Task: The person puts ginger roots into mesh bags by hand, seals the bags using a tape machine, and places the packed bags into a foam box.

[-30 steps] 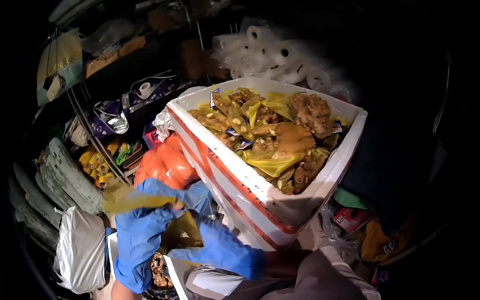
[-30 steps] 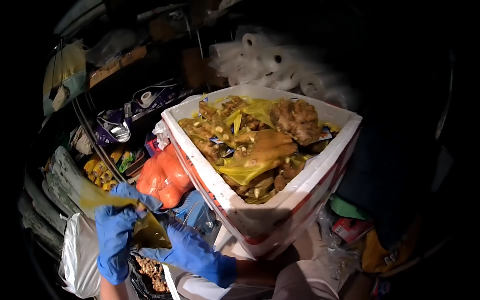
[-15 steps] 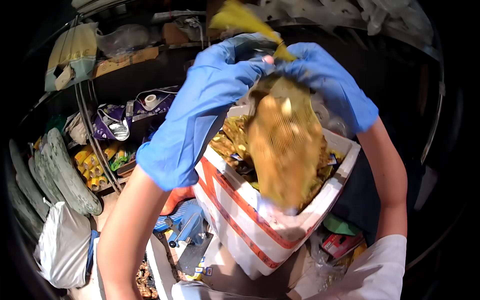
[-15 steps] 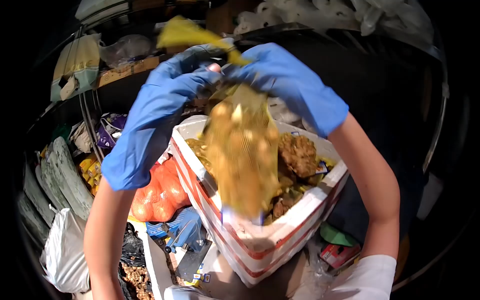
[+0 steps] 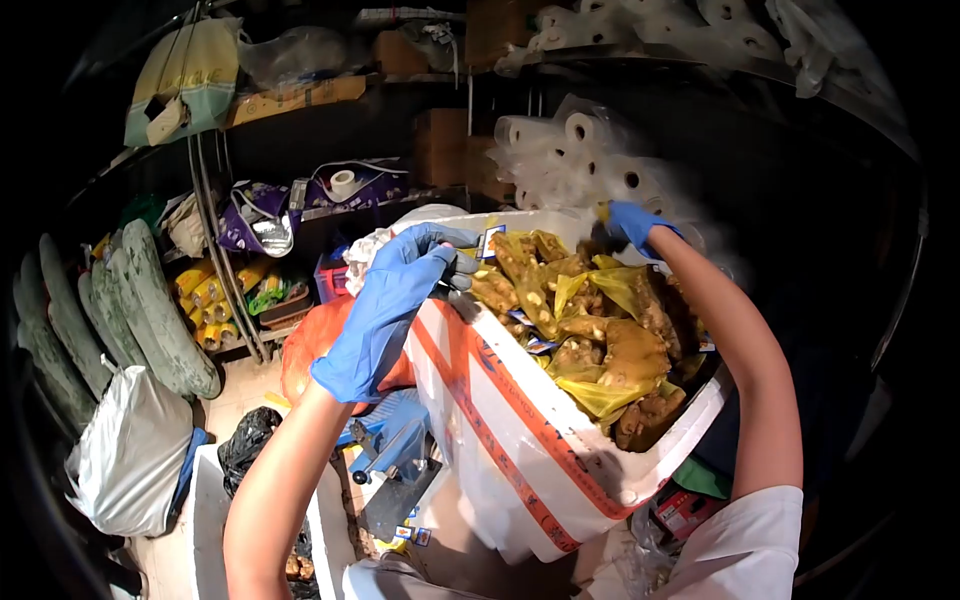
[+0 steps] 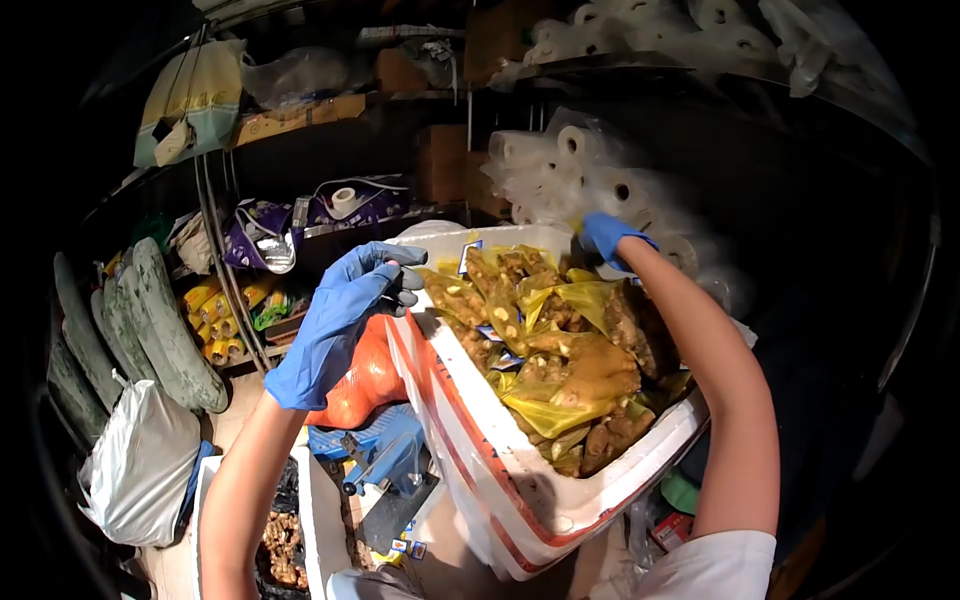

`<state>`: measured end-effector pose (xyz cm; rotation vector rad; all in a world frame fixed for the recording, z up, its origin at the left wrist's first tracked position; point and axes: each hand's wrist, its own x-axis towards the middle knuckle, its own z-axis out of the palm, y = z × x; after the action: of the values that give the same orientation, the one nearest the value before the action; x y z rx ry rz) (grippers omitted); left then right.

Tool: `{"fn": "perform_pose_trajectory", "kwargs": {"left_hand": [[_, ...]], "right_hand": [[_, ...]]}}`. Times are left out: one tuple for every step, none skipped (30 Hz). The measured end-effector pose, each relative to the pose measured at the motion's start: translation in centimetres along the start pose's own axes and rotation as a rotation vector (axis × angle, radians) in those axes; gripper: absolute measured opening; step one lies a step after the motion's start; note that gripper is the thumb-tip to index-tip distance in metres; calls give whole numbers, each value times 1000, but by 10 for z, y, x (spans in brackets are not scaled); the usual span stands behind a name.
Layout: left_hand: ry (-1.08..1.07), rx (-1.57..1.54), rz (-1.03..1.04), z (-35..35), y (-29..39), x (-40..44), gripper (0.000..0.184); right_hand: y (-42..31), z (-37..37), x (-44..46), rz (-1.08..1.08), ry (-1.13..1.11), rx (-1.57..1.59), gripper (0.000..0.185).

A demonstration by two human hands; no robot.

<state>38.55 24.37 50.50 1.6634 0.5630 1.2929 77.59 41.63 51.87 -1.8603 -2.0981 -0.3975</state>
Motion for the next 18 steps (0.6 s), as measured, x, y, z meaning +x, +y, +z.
{"fn": "perform_pose_trajectory", "kwargs": {"left_hand": [[-8, -46, -25, -2, 0, -5, 20], [-8, -58, -43, -6, -3, -9, 21], [-5, -79, -35, -8, -4, -15, 21], [-2, -100, -28, -11, -7, -23, 22], [7, -122, -22, -15, -10, -30, 24], [24, -165, -20, -17, -13, -39, 25], [26, -194, -14, -19, -15, -49, 25], [30, -222, -6, -22, -17, -59, 25], [54, -233, 8, -25, -20, -71, 25], [23, -278, -24, -28, -17, -83, 24], [64, -279, -36, -30, -18, -94, 25], [102, -277, -50, -31, -19, -106, 25], [81, -205, -43, -35, -19, -118, 26], [102, -250, -71, -36, -18, -128, 27], [123, -260, -61, -36, -21, -139, 28], [132, -266, -36, -39, -24, -148, 30], [152, -259, -77, -41, -24, -158, 35], [147, -226, -23, -45, -33, -167, 42]], "right_hand": [[-23, -8, -15, -86, -167, 58, 28], [-43, -21, -34, -176, -336, 117, 29], [-51, -34, -46, -222, -378, 259, 34], [-59, -40, -53, -88, -370, 317, 34], [-73, -55, -68, -119, -250, 286, 32], [-71, -59, -72, -201, -155, 243, 32], [-75, -67, -80, -191, -86, 273, 31], [-96, -83, -95, -172, 5, 113, 30], [-118, -97, -113, -153, 76, 78, 28], [-133, -106, -128, -212, 142, 169, 27], [-148, -117, -140, -246, 207, 84, 26], [-166, -126, -160, -290, 277, 73, 25], [-171, -127, -172, -382, 365, 22, 22], [-182, -129, -190, -439, 432, -66, 21], [-199, -129, -215, -579, 570, -150, 21], [-227, -135, -245, -519, 466, -52, 22], [-257, -137, -276, -457, 390, 116, 24], [-272, -126, -298, -487, 383, 289, 26]]}}
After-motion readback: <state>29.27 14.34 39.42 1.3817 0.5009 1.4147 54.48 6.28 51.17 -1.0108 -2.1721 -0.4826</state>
